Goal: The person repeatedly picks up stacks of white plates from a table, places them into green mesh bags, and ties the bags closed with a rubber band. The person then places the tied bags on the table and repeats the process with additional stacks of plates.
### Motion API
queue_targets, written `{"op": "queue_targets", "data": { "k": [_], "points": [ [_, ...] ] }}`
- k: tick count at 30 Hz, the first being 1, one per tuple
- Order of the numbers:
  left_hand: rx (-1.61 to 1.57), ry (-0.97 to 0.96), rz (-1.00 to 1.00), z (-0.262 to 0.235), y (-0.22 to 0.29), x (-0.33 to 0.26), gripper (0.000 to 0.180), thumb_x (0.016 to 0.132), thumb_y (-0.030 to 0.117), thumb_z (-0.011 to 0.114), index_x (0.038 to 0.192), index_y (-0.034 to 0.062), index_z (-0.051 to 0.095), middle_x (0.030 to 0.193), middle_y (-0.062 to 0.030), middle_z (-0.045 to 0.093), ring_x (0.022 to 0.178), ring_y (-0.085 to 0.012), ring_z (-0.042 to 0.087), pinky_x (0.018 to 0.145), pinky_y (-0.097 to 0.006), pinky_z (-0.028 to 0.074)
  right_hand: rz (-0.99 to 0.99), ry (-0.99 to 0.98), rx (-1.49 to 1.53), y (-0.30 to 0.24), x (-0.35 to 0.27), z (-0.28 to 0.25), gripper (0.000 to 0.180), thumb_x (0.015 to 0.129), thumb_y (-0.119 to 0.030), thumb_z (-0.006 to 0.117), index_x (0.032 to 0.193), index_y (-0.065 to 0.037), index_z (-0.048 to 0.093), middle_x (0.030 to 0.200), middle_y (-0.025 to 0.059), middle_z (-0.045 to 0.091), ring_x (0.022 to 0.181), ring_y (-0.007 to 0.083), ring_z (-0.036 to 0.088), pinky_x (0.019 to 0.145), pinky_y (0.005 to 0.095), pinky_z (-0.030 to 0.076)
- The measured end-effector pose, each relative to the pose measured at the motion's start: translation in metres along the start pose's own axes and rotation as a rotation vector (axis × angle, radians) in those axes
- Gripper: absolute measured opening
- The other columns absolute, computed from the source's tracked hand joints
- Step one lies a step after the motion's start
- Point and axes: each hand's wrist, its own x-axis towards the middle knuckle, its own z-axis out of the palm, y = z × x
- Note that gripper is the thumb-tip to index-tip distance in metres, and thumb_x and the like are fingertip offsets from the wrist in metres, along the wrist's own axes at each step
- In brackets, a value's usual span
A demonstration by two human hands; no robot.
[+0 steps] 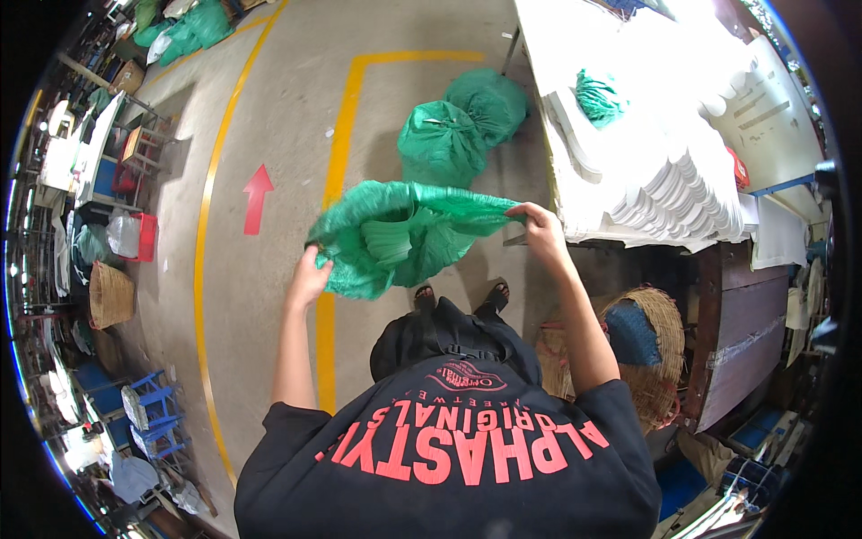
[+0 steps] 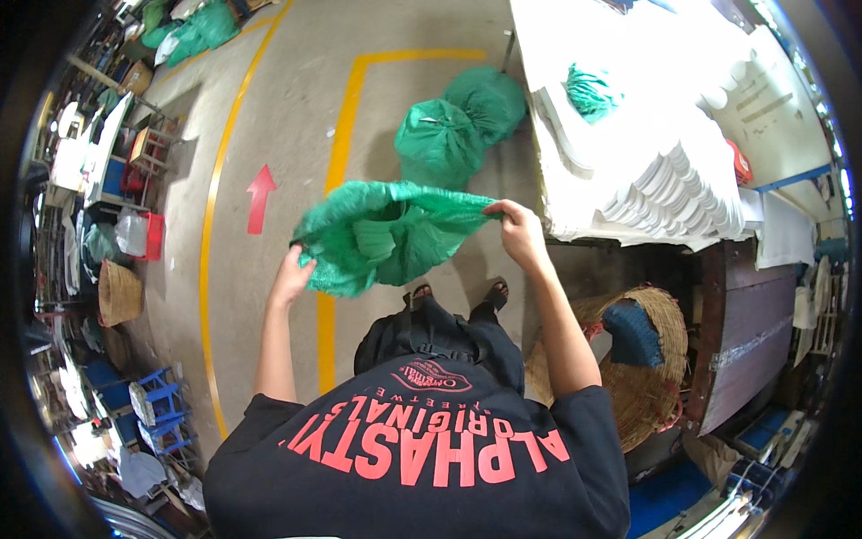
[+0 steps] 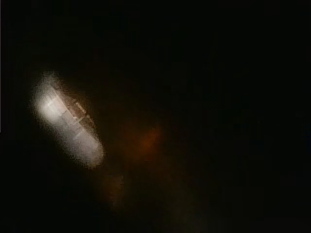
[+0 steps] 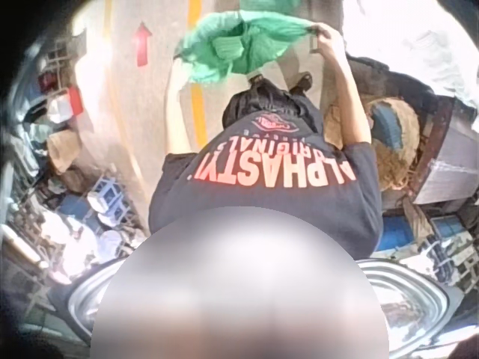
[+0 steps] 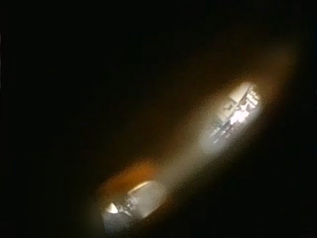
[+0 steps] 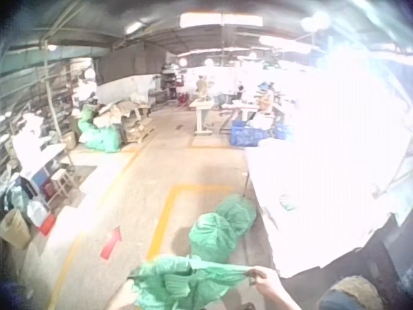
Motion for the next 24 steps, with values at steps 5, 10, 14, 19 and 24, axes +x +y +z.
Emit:
{"op": "queue_targets", "data": {
  "k": [5,10,14,19,24],
  "points": [
    [-0.37,0.0,0.016,0.016,0.044,-0.005,0.075,0.098,-0.006,0.059,0.164,-0.0018,0.026,0.155,-0.0127,0.051,0.14,-0.0201,0.047,0.119,-0.033,0.036,0.03,-0.033,0.6,0.019,-0.019,-0.076,0.038,0.104,-0.002,0.036,0.111,-0.007,0.073,0.069,-0.0083,0.047,0.06,0.002,0.038,0.056,0.0212,0.032],
    [-0.07,-0.216,-0.385,0.05,0.085,0.015,0.076,0.099,0.0,0.061,0.165,0.0009,0.025,0.142,-0.0115,0.059,0.126,-0.0201,0.057,0.108,-0.032,0.047,0.035,-0.082,0.047,0.034,-0.005,-0.097,0.036,0.107,-0.006,0.035,0.108,-0.007,0.071,0.083,-0.0012,0.058,0.077,0.0077,0.052,0.077,0.024,0.046],
    [-0.259,-0.035,-0.054,0.051,0.115,-0.01,0.069,0.1,0.003,0.062,0.162,0.0052,0.032,0.108,-0.0024,0.067,0.07,-0.009,0.063,0.047,-0.026,0.049,0.012,-0.188,0.605,0.055,-0.024,-0.148,0.037,0.108,-0.007,0.034,0.106,-0.008,0.071,0.066,-0.0111,0.035,0.056,0.0009,0.028,0.054,0.0209,0.027],
    [-0.15,-0.068,-0.111,0.107,0.152,-0.017,0.067,0.097,-0.002,0.062,0.157,0.0046,0.034,0.105,-0.0036,0.064,0.061,-0.0066,0.058,0.041,-0.024,0.043,-0.001,-0.189,-0.356,0.086,-0.018,-0.18,0.032,0.09,0.003,0.048,0.109,-0.006,0.073,0.08,0.0149,0.066,0.079,0.0296,0.063,0.079,0.0399,0.052],
    [-0.446,-0.31,-0.163,0.178,0.202,-0.033,0.098,0.089,-0.01,0.055,0.169,0.0124,0.002,0.104,-0.0059,0.059,0.059,-0.0078,0.054,0.041,-0.023,0.041,-0.205,-0.326,-0.473,0.092,-0.032,-0.183,0.035,0.09,-0.005,0.065,0.124,-0.008,0.069,0.117,0.0209,0.066,0.11,0.0383,0.064,0.093,0.0466,0.053]
  ]
}}
